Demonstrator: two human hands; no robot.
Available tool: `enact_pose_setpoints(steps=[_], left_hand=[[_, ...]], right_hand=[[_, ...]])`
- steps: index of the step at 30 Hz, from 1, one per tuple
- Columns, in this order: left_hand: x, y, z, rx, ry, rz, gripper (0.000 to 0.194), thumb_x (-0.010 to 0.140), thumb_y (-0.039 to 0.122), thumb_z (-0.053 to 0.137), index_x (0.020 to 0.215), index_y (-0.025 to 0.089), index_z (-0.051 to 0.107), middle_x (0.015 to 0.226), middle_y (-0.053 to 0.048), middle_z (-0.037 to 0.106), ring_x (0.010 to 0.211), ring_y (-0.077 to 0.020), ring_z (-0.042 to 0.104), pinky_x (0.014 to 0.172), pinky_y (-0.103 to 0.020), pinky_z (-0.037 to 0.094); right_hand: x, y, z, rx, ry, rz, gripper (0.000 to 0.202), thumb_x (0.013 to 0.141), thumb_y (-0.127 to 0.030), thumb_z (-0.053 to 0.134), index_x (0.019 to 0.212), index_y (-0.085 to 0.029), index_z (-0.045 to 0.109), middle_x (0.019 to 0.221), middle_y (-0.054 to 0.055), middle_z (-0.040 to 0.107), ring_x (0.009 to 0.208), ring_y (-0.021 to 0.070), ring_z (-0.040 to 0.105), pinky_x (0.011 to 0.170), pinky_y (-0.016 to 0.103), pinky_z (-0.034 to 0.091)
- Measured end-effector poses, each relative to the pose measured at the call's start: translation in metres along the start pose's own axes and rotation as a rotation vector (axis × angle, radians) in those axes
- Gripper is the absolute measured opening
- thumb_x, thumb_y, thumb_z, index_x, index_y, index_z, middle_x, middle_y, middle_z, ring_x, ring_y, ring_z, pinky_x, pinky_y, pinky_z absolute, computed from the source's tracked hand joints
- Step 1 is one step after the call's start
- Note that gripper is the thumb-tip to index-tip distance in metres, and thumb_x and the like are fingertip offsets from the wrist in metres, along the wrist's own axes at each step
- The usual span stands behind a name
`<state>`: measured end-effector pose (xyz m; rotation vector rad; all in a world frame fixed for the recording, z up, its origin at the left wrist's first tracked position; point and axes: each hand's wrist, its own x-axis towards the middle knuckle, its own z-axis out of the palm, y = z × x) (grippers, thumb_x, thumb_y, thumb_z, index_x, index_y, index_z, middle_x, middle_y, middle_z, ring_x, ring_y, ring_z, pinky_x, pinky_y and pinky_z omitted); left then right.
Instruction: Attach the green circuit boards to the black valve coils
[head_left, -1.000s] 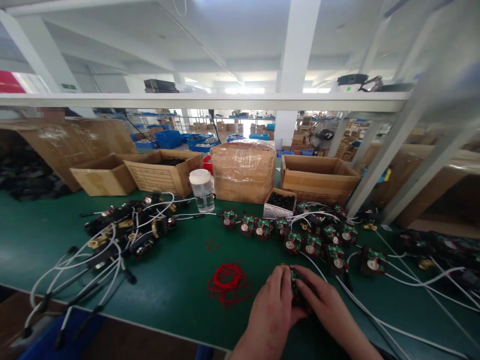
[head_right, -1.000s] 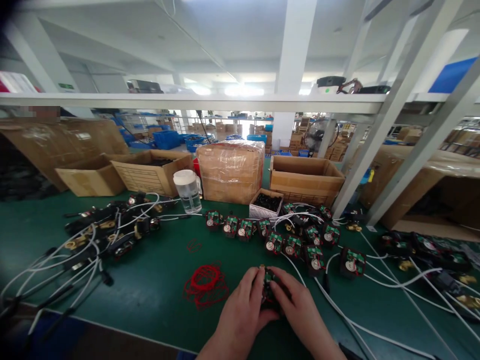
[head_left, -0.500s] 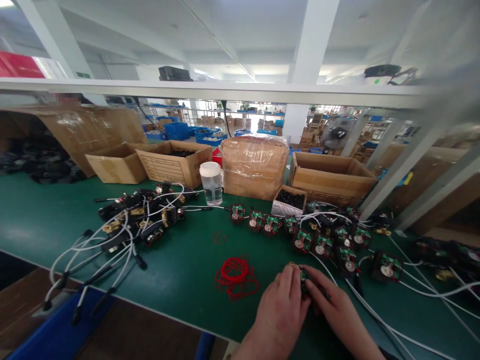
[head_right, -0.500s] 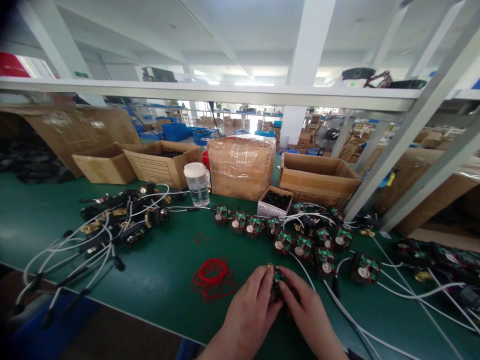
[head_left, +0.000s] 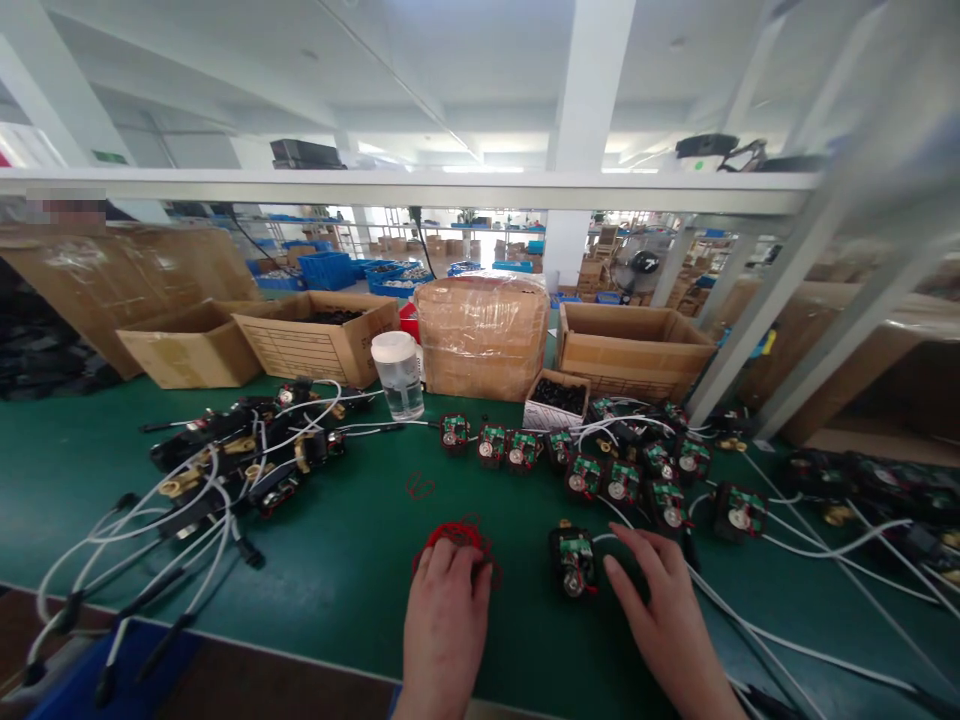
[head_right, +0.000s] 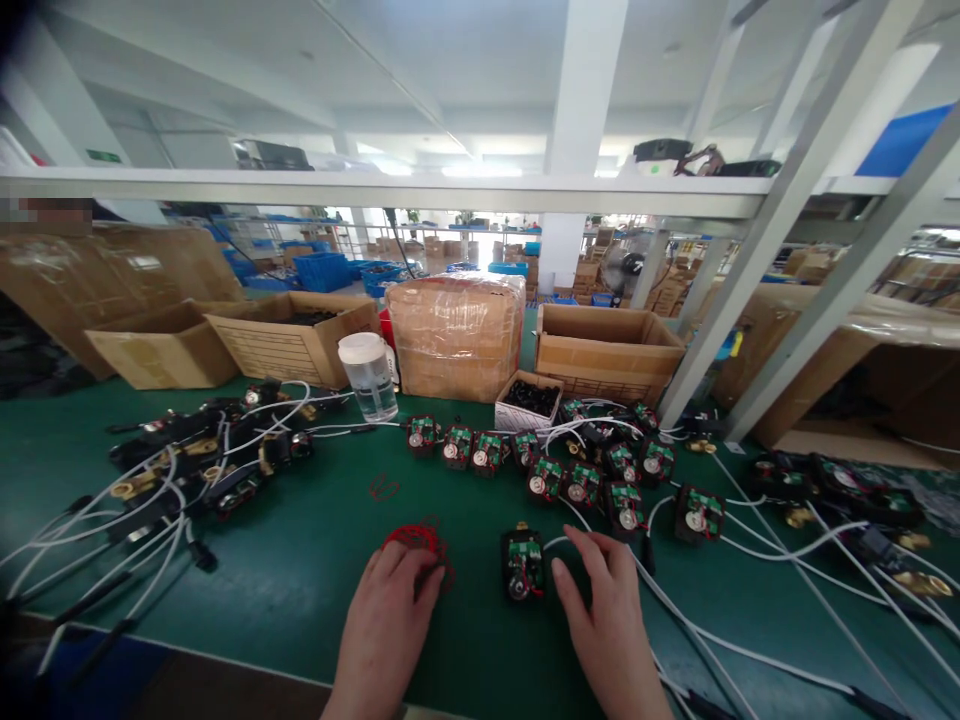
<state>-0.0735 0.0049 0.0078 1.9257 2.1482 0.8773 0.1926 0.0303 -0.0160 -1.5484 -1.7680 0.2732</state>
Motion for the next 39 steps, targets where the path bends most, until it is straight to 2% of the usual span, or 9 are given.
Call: enact_pose_setpoints(steps=[6,11,13,16,20,23,28,32,39], left_hand=[[0.011,0.007,0.003,0.005,-0.055,-0.006,0.025,0.090,0.018,0.050,0.077,0.020,0.072,0.089,-0.010,0.068,0.090,-0.0292,0.064,0.088,-0.047,0.050],[0.018,-0.004,-0.011,-0.223,-0.131,-0.132,0.024,0.088,0.028,0.051,0.077,0.021,0.070,0.088,-0.008,0.067,0.084,-0.0264,0.064,0.080,-0.040,0.048],[0.021,-0.008,-0.020,-0.321,-0.155,-0.193,0.023,0.085,0.035,0.055,0.076,0.021,0.071,0.085,-0.007,0.067,0.078,-0.0252,0.064,0.076,-0.038,0.047],[0.028,-0.011,-0.034,-0.478,-0.200,-0.285,0.024,0.076,0.043,0.062,0.073,0.022,0.072,0.080,-0.005,0.069,0.078,-0.0258,0.064,0.076,-0.036,0.046],[0.033,-0.011,-0.048,-0.700,-0.317,-0.388,0.027,0.070,0.046,0.069,0.072,0.020,0.071,0.075,-0.003,0.070,0.077,-0.0240,0.062,0.074,-0.033,0.045],[0.035,-0.014,-0.056,-0.841,-0.340,-0.448,0.026,0.070,0.045,0.072,0.074,0.019,0.071,0.073,-0.001,0.070,0.074,-0.0205,0.060,0.072,-0.030,0.044],[0.043,-0.023,-0.068,-1.070,-0.273,-0.559,0.029,0.061,0.040,0.082,0.075,0.016,0.073,0.070,0.001,0.067,0.069,-0.0163,0.056,0.065,-0.026,0.042],[0.055,-0.025,-0.081,-1.200,-0.240,-0.529,0.025,0.060,0.035,0.085,0.068,0.015,0.071,0.066,0.003,0.061,0.066,-0.0128,0.050,0.063,-0.024,0.042],[0.075,-0.018,-0.102,-1.215,-0.196,-0.449,0.026,0.058,0.034,0.086,0.068,0.014,0.071,0.066,0.002,0.061,0.065,-0.0124,0.050,0.060,-0.024,0.042]], right_hand=[[-0.002,0.006,-0.004,-0.071,0.045,-0.046,0.041,0.096,-0.049,0.053,0.128,-0.024,0.059,0.119,0.012,0.055,0.110,0.0321,0.057,0.096,0.053,0.049],[-0.020,-0.024,-0.009,-0.144,0.187,-0.199,0.036,0.095,-0.036,0.057,0.129,-0.027,0.055,0.123,0.014,0.058,0.110,0.0346,0.057,0.094,0.056,0.045],[-0.030,-0.044,0.000,-0.126,0.114,-0.378,0.035,0.094,-0.024,0.056,0.129,-0.029,0.056,0.123,0.012,0.062,0.113,0.0328,0.059,0.094,0.051,0.047],[-0.038,-0.078,0.031,-0.066,-0.139,-0.593,0.042,0.092,-0.012,0.053,0.131,-0.026,0.057,0.129,0.009,0.066,0.125,0.0279,0.057,0.096,0.040,0.050],[-0.036,-0.113,0.076,-0.058,-0.313,-0.525,0.045,0.095,-0.013,0.051,0.139,-0.020,0.052,0.143,0.009,0.060,0.136,0.0260,0.050,0.100,0.039,0.051],[-0.033,-0.121,0.092,-0.054,-0.417,-0.495,0.037,0.097,-0.025,0.057,0.134,-0.020,0.057,0.140,0.008,0.063,0.132,0.0262,0.054,0.102,0.041,0.051],[-0.035,-0.117,0.093,-0.058,-0.465,-0.479,0.043,0.096,-0.036,0.062,0.136,-0.019,0.055,0.144,0.009,0.060,0.134,0.0280,0.053,0.105,0.045,0.048],[-0.038,-0.114,0.094,-0.058,-0.458,-0.494,0.045,0.097,-0.035,0.061,0.138,-0.019,0.053,0.145,0.009,0.059,0.135,0.0275,0.052,0.105,0.044,0.048],[-0.040,-0.112,0.101,-0.091,-0.437,-0.521,0.045,0.096,-0.034,0.061,0.138,-0.018,0.055,0.144,0.010,0.060,0.133,0.0281,0.054,0.104,0.043,0.048]])
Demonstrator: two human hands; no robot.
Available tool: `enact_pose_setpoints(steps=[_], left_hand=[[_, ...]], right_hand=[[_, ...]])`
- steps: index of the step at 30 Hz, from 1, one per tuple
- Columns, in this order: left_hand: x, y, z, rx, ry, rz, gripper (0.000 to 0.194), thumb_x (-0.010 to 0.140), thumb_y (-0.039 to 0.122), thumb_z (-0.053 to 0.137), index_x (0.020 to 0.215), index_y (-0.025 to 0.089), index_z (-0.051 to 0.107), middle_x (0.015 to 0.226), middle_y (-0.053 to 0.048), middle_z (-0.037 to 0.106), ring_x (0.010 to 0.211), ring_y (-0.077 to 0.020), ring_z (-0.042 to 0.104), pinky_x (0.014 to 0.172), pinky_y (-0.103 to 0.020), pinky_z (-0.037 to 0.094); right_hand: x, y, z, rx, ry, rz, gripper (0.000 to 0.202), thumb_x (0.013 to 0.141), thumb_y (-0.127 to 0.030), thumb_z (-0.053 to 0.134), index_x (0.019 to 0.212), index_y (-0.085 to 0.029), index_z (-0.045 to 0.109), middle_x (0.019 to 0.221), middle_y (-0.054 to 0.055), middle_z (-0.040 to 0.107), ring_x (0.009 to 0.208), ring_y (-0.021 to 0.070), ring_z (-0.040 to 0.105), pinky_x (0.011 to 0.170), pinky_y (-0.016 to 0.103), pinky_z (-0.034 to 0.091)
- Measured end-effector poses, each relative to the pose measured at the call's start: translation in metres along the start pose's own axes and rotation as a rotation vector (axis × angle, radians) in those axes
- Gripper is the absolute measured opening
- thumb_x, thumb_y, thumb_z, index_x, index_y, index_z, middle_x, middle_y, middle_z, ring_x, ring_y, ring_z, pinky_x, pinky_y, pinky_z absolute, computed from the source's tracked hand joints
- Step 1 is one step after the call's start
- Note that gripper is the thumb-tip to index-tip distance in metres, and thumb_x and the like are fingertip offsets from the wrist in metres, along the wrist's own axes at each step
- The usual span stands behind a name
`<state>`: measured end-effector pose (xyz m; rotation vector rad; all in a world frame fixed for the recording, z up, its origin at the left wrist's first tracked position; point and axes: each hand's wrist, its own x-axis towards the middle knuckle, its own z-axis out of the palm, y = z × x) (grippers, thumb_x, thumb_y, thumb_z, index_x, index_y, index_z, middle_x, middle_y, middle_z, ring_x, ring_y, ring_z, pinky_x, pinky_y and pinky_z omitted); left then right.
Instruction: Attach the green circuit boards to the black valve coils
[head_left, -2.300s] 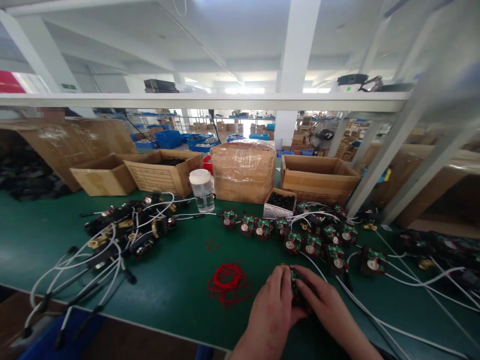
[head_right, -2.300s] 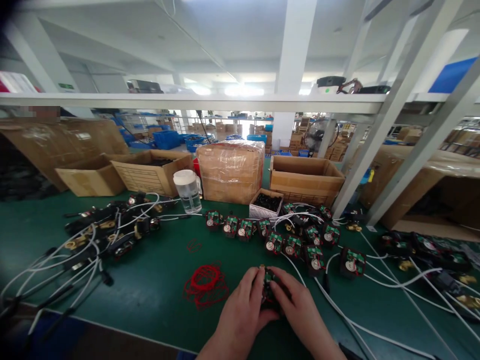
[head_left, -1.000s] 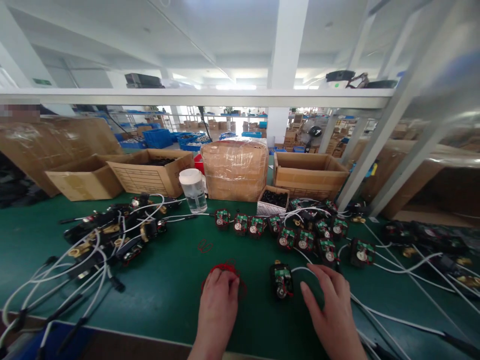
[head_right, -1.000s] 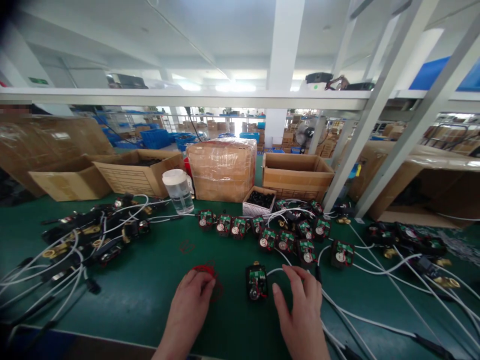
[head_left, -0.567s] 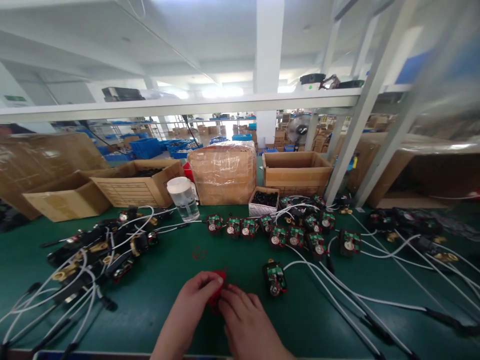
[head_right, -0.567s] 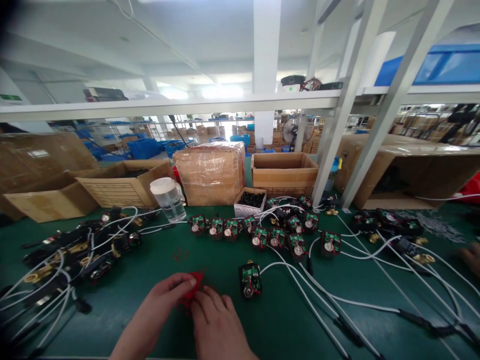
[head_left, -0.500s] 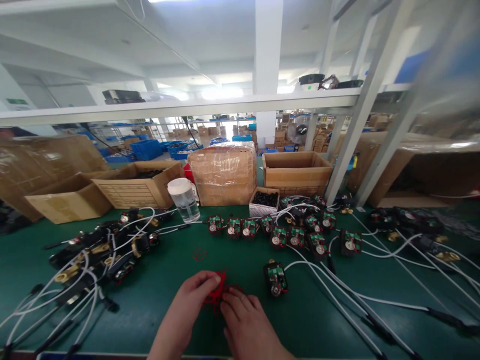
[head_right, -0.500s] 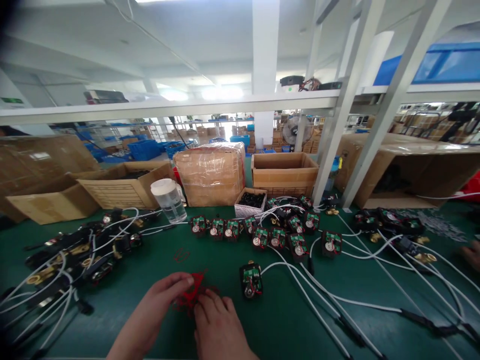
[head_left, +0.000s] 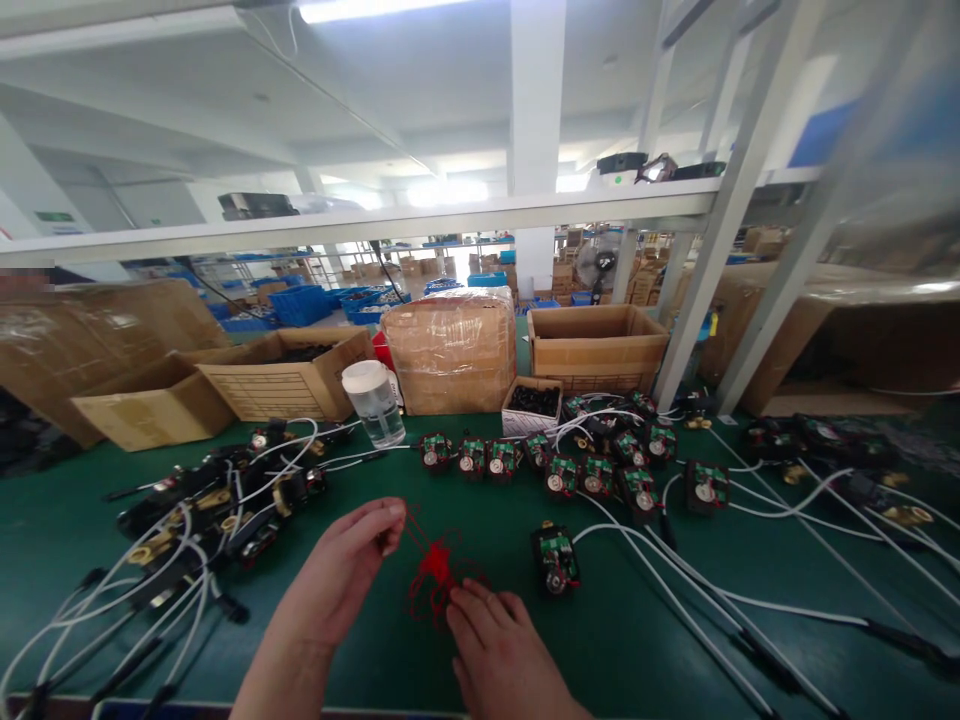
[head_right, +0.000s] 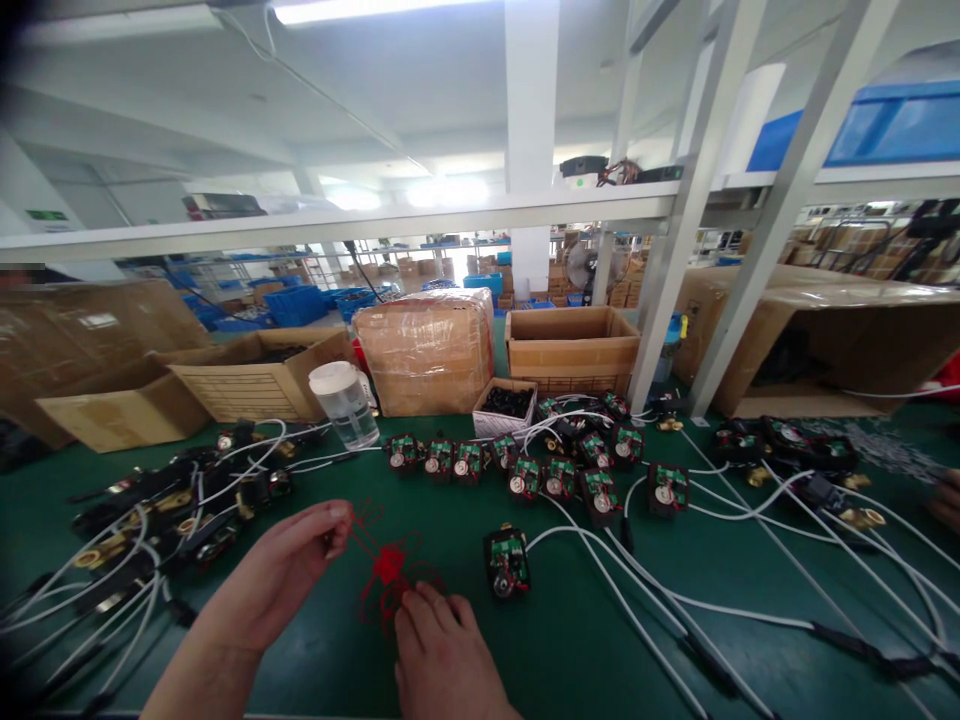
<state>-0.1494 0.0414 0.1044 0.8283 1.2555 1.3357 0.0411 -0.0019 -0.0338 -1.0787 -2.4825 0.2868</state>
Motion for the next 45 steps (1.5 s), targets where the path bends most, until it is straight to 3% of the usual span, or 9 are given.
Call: enact_pose_setpoints(steps=[4,8,15,21,27,33,39,45], left_hand=[[0.008,0.013,0.002,0.010,-0.013,0.051,0.027,0.059,0.035,0.086,0.067,0.015,0.071,0.065,0.002,0.061,0.065,-0.0123,0.050,0.060,-0.024,0.042],[0.023,0.012,-0.003,0.028,0.030,0.076,0.028,0.058,0.036,0.086,0.065,0.015,0.070,0.063,0.003,0.061,0.063,-0.0112,0.050,0.059,-0.024,0.041],[0.046,-0.003,-0.034,0.002,0.232,0.054,0.025,0.055,0.032,0.083,0.067,0.014,0.070,0.061,0.002,0.063,0.059,-0.0111,0.054,0.055,-0.023,0.042],[0.055,0.012,-0.055,0.001,0.303,0.082,0.018,0.061,0.027,0.077,0.070,0.015,0.066,0.063,0.002,0.063,0.059,-0.0103,0.056,0.056,-0.022,0.044],[0.050,0.020,-0.052,0.152,0.216,0.095,0.035,0.060,0.040,0.082,0.077,0.012,0.072,0.076,-0.005,0.072,0.065,-0.0141,0.058,0.059,-0.025,0.044],[0.036,-0.001,-0.040,0.292,0.126,0.057,0.041,0.062,0.052,0.081,0.079,0.016,0.071,0.072,0.000,0.069,0.061,-0.0127,0.053,0.060,-0.025,0.041],[0.012,-0.016,-0.022,0.335,-0.026,-0.025,0.036,0.071,0.050,0.079,0.080,0.017,0.068,0.068,0.004,0.061,0.063,-0.0113,0.050,0.061,-0.023,0.039],[-0.001,-0.005,-0.010,0.318,-0.162,-0.082,0.034,0.076,0.048,0.077,0.087,0.017,0.067,0.068,0.006,0.053,0.061,-0.0084,0.044,0.058,-0.020,0.033]], right_hand=[[-0.001,0.001,0.004,-0.019,0.003,-0.019,0.046,0.096,-0.034,0.060,0.139,-0.018,0.053,0.143,0.010,0.061,0.132,0.0287,0.054,0.104,0.044,0.049],[-0.002,0.002,0.003,-0.002,0.007,-0.009,0.045,0.098,-0.036,0.057,0.139,-0.019,0.052,0.145,0.008,0.060,0.133,0.0276,0.054,0.104,0.044,0.048],[-0.001,0.003,0.001,0.018,-0.012,-0.020,0.045,0.100,-0.040,0.055,0.140,-0.018,0.053,0.146,0.010,0.058,0.136,0.0283,0.052,0.107,0.043,0.046],[-0.002,0.003,0.000,0.043,-0.043,-0.006,0.047,0.101,-0.040,0.052,0.143,-0.018,0.051,0.150,0.008,0.055,0.138,0.0280,0.049,0.109,0.045,0.045],[0.000,0.003,-0.001,0.081,-0.089,0.016,0.046,0.100,-0.036,0.054,0.143,-0.018,0.051,0.150,0.009,0.055,0.139,0.0299,0.048,0.109,0.047,0.044],[-0.004,0.002,-0.006,0.177,-0.045,0.018,0.048,0.095,-0.026,0.059,0.142,-0.021,0.051,0.149,0.009,0.055,0.140,0.0308,0.046,0.111,0.049,0.041],[0.011,-0.007,-0.040,0.502,0.186,0.137,0.049,0.085,0.001,0.047,0.125,-0.025,0.059,0.123,0.007,0.065,0.114,0.0227,0.060,0.097,0.039,0.048],[0.053,-0.022,-0.051,0.899,0.305,0.353,0.053,0.077,0.000,0.053,0.126,-0.020,0.057,0.114,0.007,0.062,0.092,0.0192,0.063,0.081,0.032,0.052]])
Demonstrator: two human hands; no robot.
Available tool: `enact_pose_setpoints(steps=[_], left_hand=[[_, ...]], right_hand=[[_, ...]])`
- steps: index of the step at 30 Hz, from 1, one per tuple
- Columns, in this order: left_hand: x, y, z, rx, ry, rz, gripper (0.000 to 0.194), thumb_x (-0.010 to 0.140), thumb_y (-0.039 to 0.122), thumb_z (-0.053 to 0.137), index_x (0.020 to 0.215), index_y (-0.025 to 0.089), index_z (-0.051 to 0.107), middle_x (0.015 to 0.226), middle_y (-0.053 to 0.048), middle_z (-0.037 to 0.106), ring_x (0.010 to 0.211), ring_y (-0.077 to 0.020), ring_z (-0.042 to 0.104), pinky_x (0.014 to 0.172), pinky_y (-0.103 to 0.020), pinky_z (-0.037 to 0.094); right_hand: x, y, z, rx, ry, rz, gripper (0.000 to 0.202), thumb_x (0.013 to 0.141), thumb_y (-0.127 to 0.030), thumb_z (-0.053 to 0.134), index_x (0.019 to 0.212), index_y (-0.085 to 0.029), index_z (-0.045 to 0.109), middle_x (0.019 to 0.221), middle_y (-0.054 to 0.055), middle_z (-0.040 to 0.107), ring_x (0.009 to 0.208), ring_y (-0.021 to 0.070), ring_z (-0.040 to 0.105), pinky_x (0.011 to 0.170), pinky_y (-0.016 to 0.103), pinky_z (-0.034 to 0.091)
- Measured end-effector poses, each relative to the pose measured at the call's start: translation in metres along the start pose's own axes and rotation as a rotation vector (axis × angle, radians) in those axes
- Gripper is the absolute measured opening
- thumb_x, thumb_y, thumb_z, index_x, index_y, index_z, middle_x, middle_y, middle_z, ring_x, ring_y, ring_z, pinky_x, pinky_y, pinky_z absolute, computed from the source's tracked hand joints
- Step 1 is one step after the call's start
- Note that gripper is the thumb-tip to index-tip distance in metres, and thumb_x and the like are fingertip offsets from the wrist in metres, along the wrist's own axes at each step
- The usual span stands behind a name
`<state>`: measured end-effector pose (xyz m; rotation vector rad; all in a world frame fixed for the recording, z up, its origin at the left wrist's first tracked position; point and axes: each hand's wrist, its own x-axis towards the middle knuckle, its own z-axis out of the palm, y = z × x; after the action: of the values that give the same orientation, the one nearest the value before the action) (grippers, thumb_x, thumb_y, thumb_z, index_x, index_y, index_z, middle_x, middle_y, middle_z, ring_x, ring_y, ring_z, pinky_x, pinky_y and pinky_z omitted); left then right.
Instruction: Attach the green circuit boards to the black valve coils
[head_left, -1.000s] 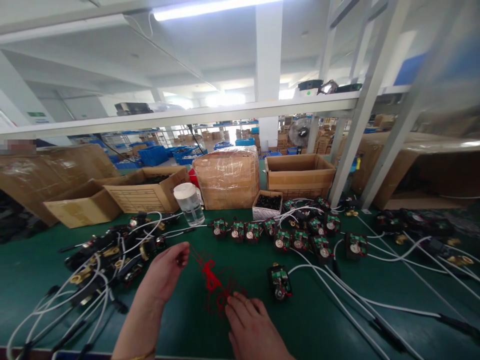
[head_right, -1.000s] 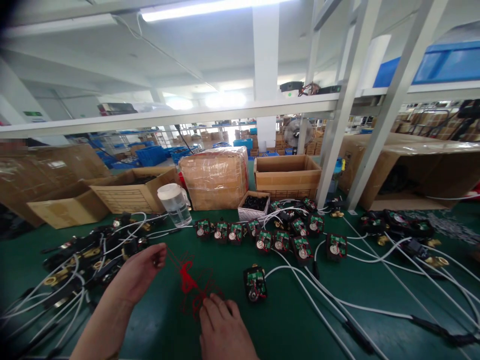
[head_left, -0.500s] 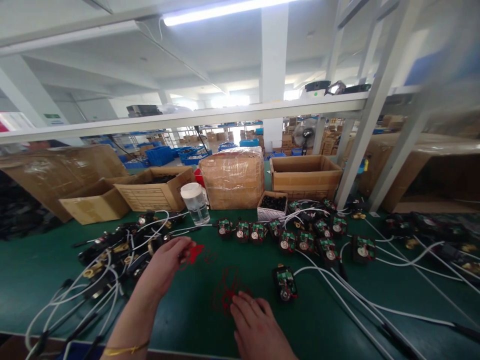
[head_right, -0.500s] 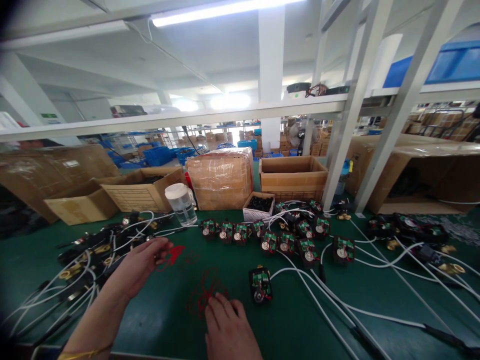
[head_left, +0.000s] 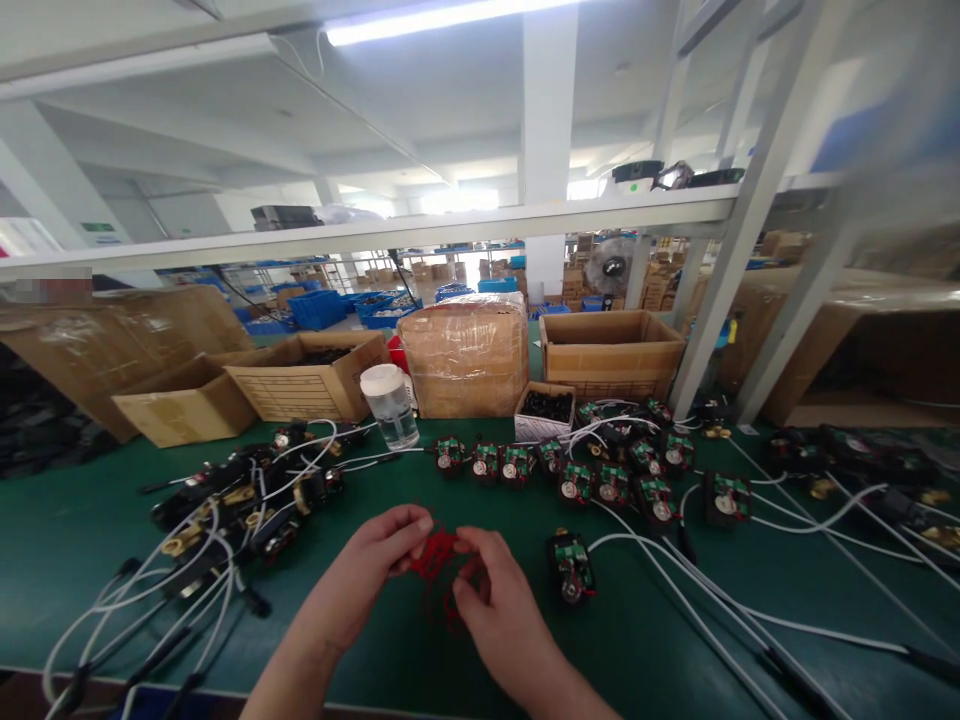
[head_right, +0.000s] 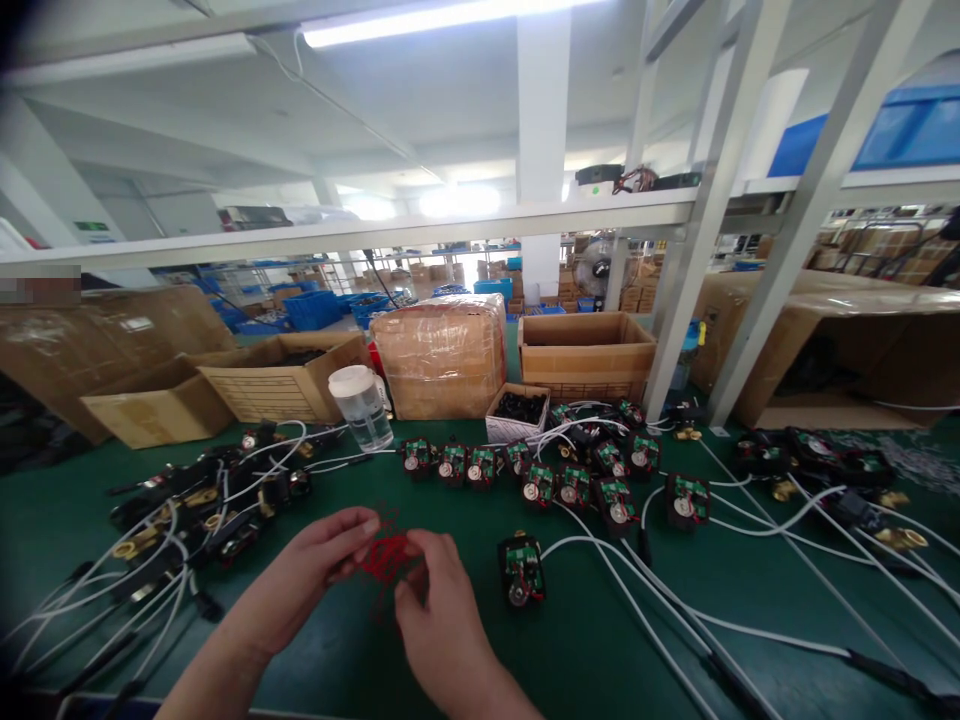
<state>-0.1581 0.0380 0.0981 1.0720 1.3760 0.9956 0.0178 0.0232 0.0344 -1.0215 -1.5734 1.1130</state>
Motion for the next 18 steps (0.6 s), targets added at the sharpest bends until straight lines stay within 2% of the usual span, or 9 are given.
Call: enact_pose_setpoints(steps=[2,4,6,9,12,15,18], left_hand=[[-0.004,0.005,0.003,-0.015,-0.056,-0.005,0.033,0.077,0.046,0.077,0.086,0.017,0.067,0.068,0.006,0.054,0.060,-0.0078,0.042,0.057,-0.020,0.030],[-0.008,0.010,0.008,-0.030,-0.085,-0.007,0.030,0.077,0.044,0.077,0.084,0.016,0.067,0.068,0.006,0.056,0.059,-0.0077,0.041,0.055,-0.020,0.029],[-0.013,0.013,0.013,-0.045,-0.073,-0.006,0.027,0.076,0.040,0.077,0.082,0.016,0.068,0.068,0.005,0.057,0.059,-0.0081,0.041,0.056,-0.021,0.030],[-0.017,0.015,0.026,-0.063,-0.032,0.007,0.022,0.074,0.037,0.077,0.078,0.017,0.069,0.068,0.004,0.059,0.065,-0.0107,0.048,0.062,-0.022,0.036],[-0.020,0.013,0.045,-0.090,-0.023,0.009,0.020,0.073,0.037,0.075,0.077,0.018,0.070,0.078,0.000,0.069,0.077,-0.0161,0.059,0.072,-0.026,0.043],[-0.023,0.009,0.068,-0.248,-0.082,-0.069,0.020,0.073,0.035,0.077,0.079,0.018,0.068,0.095,-0.006,0.077,0.093,-0.0228,0.068,0.085,-0.033,0.048],[-0.027,0.004,0.089,-0.424,-0.152,-0.138,0.022,0.075,0.035,0.078,0.083,0.019,0.066,0.098,-0.010,0.079,0.097,-0.0263,0.072,0.092,-0.039,0.051]], right_hand=[[0.006,-0.008,0.001,0.063,0.018,0.016,0.045,0.078,-0.005,0.058,0.121,-0.018,0.060,0.111,0.008,0.062,0.090,0.0199,0.062,0.080,0.032,0.051],[0.010,-0.017,-0.004,0.102,0.017,0.014,0.024,0.080,-0.012,0.060,0.102,-0.018,0.067,0.097,0.005,0.063,0.084,0.0193,0.061,0.075,0.031,0.049],[0.010,-0.023,-0.015,0.117,0.017,0.021,0.006,0.082,-0.018,0.060,0.083,-0.018,0.067,0.084,0.002,0.060,0.076,0.0175,0.058,0.069,0.028,0.046],[0.005,-0.028,-0.035,0.150,0.009,0.089,0.009,0.084,-0.024,0.061,0.079,-0.018,0.065,0.077,0.000,0.057,0.071,0.0153,0.052,0.066,0.027,0.041],[-0.001,-0.033,-0.054,0.206,-0.039,0.174,0.011,0.086,-0.028,0.061,0.082,-0.018,0.064,0.074,-0.002,0.055,0.069,0.0137,0.048,0.064,0.026,0.038],[-0.006,-0.037,-0.073,0.208,-0.044,0.222,0.013,0.086,-0.030,0.061,0.083,-0.018,0.065,0.069,-0.004,0.052,0.064,0.0119,0.044,0.058,0.024,0.034],[-0.009,-0.039,-0.092,0.159,-0.026,0.237,0.013,0.084,-0.029,0.062,0.083,-0.017,0.066,0.067,-0.004,0.052,0.061,0.0111,0.043,0.057,0.024,0.033]])
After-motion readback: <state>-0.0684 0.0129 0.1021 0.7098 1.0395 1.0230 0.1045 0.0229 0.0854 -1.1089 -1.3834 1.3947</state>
